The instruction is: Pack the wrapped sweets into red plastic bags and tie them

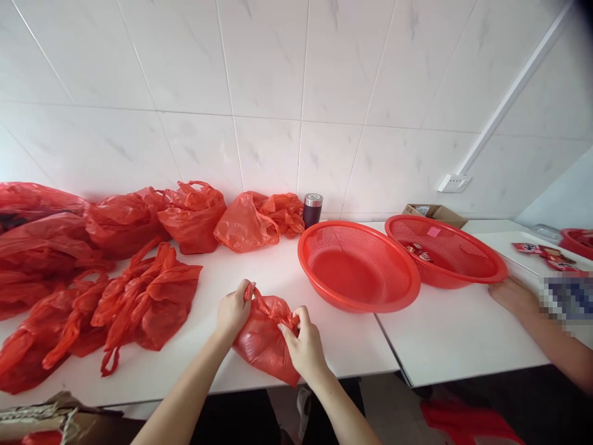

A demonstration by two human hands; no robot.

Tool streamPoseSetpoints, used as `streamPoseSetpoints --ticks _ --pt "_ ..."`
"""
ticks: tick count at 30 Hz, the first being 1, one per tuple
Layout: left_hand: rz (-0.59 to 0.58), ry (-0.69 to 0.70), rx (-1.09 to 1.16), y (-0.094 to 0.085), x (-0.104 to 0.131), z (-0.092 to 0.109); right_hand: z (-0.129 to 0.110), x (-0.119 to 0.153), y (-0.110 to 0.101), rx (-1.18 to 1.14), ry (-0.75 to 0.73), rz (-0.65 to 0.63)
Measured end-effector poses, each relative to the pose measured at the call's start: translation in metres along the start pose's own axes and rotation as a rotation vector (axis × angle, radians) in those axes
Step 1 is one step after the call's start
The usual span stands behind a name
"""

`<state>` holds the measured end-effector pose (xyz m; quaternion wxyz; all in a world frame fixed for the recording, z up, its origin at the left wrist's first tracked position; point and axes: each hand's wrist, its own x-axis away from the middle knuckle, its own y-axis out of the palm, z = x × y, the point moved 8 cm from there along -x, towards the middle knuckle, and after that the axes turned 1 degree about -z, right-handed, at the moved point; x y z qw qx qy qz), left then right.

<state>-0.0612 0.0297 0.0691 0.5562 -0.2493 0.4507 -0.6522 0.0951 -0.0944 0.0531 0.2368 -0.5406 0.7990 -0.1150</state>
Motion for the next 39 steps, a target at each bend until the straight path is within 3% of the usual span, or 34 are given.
streamPoseSetpoints --ticks 5,10,18,22,28,32,39 --pt "-0.140 0.046 -0.149 0.024 -0.024 0.003 0.027 -0.012 -0.012 0.208 0.033 0.047" --pt "-0.210 0.070 -0.233 0.042 -0.038 0.009 0.028 -0.015 -0.008 0.414 -0.012 0.019" --pt "-0.156 0.095 -0.272 0.041 -0.035 0.011 0.022 -0.020 0.000 0.604 -0.027 -0.072" --pt "-0.131 0.071 -0.258 0.029 -0.036 -0.003 0.019 -0.005 -0.001 0.597 -0.077 -0.108" --pt "-0.119 -0.002 -0.189 0.009 -0.041 -0.030 0.018 0.022 0.002 0.365 -0.121 -0.097" --pt "-0.163 -0.040 -0.070 -0.009 -0.048 -0.025 0.017 0.024 -0.010 0.235 -0.093 -0.094" --pt "-0.408 0.058 0.226 -0.084 -0.060 -0.003 -0.013 0.022 -0.044 0.016 0.001 -0.147"
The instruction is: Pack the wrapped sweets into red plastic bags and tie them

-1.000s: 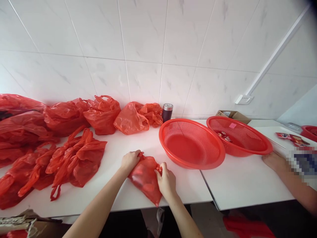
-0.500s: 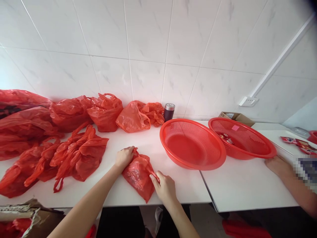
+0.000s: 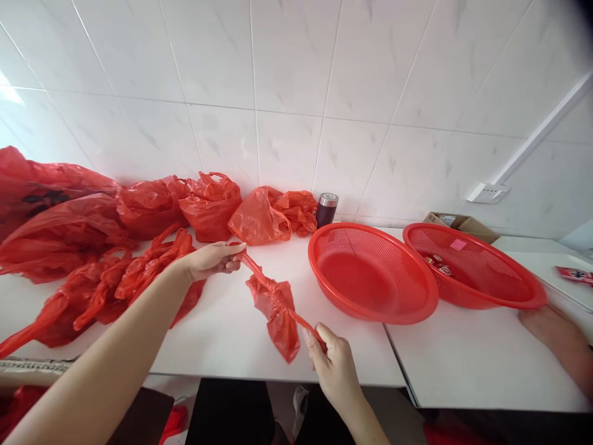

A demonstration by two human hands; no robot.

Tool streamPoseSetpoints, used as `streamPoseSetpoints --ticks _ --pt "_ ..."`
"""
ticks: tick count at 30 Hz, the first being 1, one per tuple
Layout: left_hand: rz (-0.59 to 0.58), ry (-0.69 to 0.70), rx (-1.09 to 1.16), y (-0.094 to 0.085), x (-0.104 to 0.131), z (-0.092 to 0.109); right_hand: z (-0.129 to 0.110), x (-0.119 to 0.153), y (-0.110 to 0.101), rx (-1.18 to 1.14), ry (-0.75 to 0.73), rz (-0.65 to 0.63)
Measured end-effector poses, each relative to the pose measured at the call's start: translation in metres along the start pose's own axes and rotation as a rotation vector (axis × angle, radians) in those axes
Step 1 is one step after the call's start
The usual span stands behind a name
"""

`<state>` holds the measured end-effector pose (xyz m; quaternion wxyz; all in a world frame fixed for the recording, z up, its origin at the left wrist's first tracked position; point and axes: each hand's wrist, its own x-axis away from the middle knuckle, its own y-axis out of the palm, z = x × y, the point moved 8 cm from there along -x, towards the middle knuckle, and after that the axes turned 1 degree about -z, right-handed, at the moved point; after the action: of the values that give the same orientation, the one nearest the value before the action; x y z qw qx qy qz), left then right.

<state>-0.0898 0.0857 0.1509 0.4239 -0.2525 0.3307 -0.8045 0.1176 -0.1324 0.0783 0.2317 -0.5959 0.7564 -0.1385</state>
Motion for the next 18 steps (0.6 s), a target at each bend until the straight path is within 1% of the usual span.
streamPoseSetpoints --ticks 2,3,5,7,8,9,10,11,12,13,15,17,18 --pt "-0.015 -0.004 -0.014 -0.011 0.009 0.004 -0.013 -0.006 -0.004 -0.059 -0.008 0.005" --pt "0.005 -0.008 -0.033 -0.012 0.014 0.006 -0.019 -0.009 -0.005 -0.085 -0.019 0.008" --pt "0.098 0.006 -0.070 -0.006 0.028 0.016 -0.032 -0.018 -0.004 -0.119 -0.056 0.003" --pt "0.188 0.123 -0.122 0.014 0.044 0.037 -0.044 -0.025 -0.001 -0.138 -0.100 -0.026" --pt "0.171 0.324 -0.208 0.033 0.054 0.058 -0.050 -0.027 0.001 -0.157 -0.118 -0.044" --pt "0.120 0.512 -0.290 0.054 0.064 0.076 -0.054 -0.029 0.002 -0.183 -0.132 -0.063" --pt "0.090 0.613 -0.326 0.070 0.072 0.086 -0.058 -0.029 0.003 -0.211 -0.141 -0.079" --pt "0.076 0.689 -0.355 0.082 0.077 0.093 -0.061 -0.029 0.003 -0.242 -0.146 -0.090" --pt "0.081 0.721 -0.363 0.088 0.080 0.096 -0.063 -0.029 0.002 -0.272 -0.145 -0.093" --pt "0.097 0.731 -0.356 0.089 0.081 0.097 -0.065 -0.028 0.000 -0.300 -0.139 -0.094" --pt "0.106 0.759 -0.321 0.088 0.082 0.098 -0.065 -0.025 -0.005 -0.372 -0.121 -0.085" --pt "0.047 0.829 -0.277 0.090 0.087 0.102 -0.066 -0.022 -0.007 -0.488 -0.116 -0.113" --pt "0.010 0.870 -0.260 0.092 0.090 0.105 -0.067 -0.020 -0.007 -0.559 -0.122 -0.146"
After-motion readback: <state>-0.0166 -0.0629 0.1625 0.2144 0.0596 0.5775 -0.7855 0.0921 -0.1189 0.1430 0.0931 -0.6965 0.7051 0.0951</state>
